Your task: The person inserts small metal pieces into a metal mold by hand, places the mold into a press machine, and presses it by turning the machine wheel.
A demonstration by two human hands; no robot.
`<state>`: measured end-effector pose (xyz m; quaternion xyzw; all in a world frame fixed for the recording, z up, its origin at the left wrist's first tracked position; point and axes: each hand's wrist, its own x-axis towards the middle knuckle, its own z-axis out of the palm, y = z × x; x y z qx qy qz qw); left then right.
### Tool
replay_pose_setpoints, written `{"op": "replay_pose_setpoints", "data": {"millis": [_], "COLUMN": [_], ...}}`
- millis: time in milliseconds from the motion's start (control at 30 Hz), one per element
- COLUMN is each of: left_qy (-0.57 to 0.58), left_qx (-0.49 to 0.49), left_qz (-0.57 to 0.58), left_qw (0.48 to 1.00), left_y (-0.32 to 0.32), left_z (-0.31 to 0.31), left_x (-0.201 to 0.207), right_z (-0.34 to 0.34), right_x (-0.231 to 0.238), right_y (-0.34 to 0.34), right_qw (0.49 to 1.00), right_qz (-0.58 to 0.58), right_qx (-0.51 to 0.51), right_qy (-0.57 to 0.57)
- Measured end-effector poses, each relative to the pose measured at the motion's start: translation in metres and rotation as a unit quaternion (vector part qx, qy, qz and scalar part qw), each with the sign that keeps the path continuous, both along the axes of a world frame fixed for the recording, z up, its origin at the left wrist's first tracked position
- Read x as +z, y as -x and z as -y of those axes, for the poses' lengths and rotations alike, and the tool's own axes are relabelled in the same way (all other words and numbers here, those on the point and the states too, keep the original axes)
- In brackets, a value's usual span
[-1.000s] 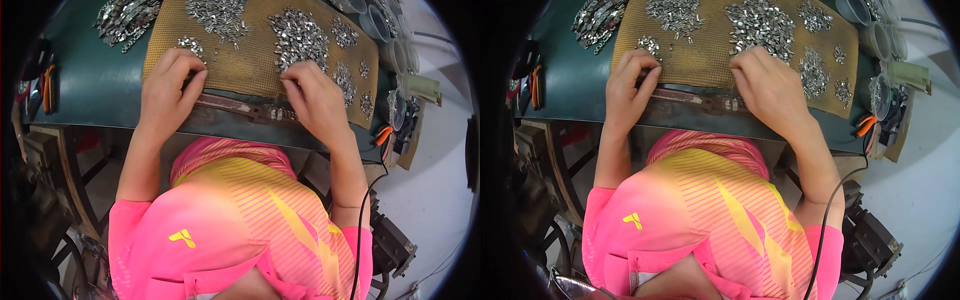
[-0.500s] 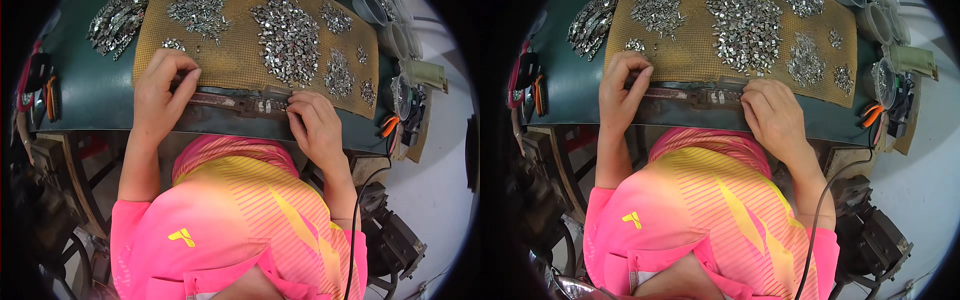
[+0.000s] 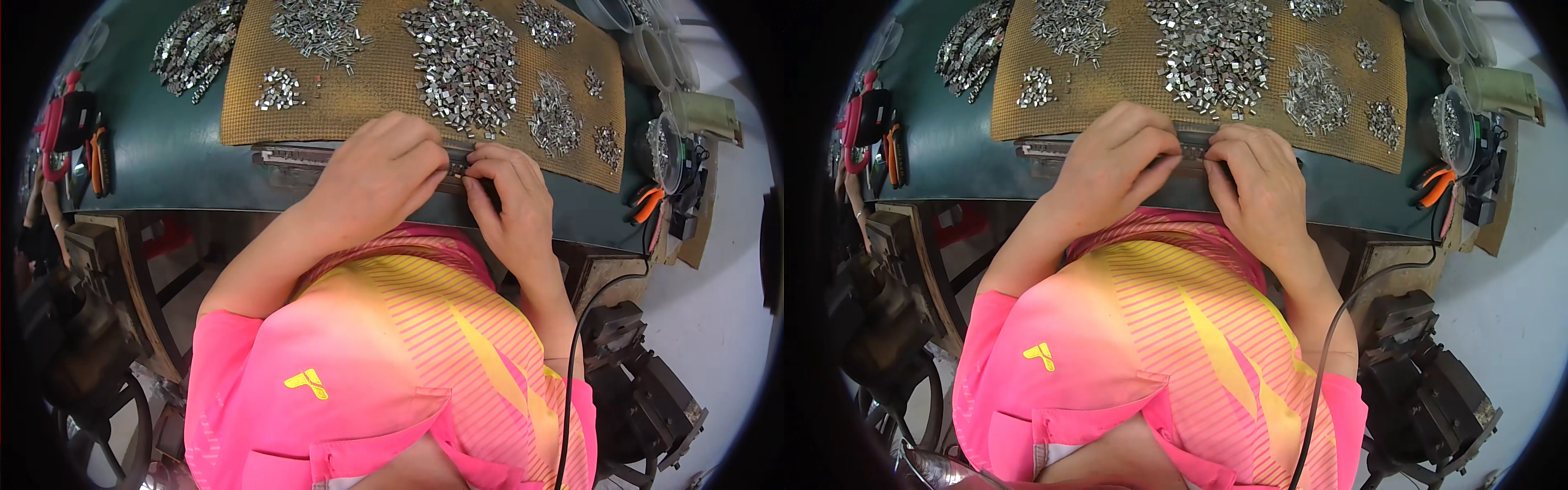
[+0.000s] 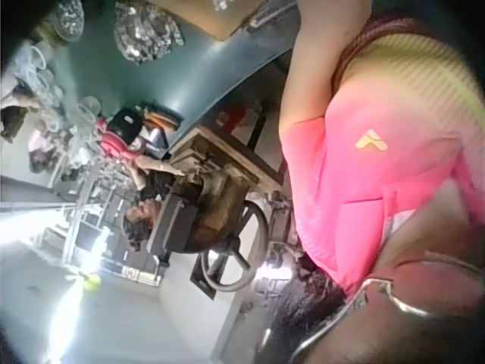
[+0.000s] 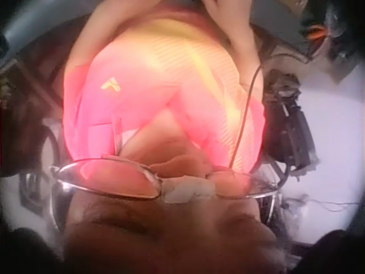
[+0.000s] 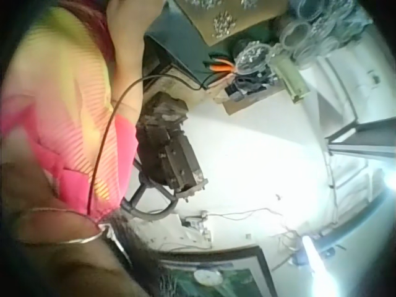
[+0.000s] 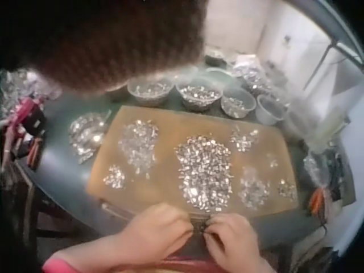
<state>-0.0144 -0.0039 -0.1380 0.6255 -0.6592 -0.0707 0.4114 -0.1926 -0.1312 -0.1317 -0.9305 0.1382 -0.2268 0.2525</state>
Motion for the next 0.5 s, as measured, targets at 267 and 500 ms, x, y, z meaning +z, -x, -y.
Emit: {"op": "replay_pose_setpoints", "data": {"millis": [267,500], "left_qy": [-0.011,-0.012], "left_qx": [-0.012,-0.027], "left_qz": [0.028,-0.012], "left_qw": [0.999,0.999], "left_y": [0.0083,0.0016], "left_z": [0.0063,0.0003], "left_x": [-0.009,-0.0018], "right_z": [-0.0009,-0.0005], "right_x": [0.0023,0.004], "right_y": [0.0023,0.0003], "right_qw": [0.999,0.999], "right_qz": [-0.01,-0.004], "right_qx": [-0.007,-0.009], "right_qy": [-0.031,-0.037]}}
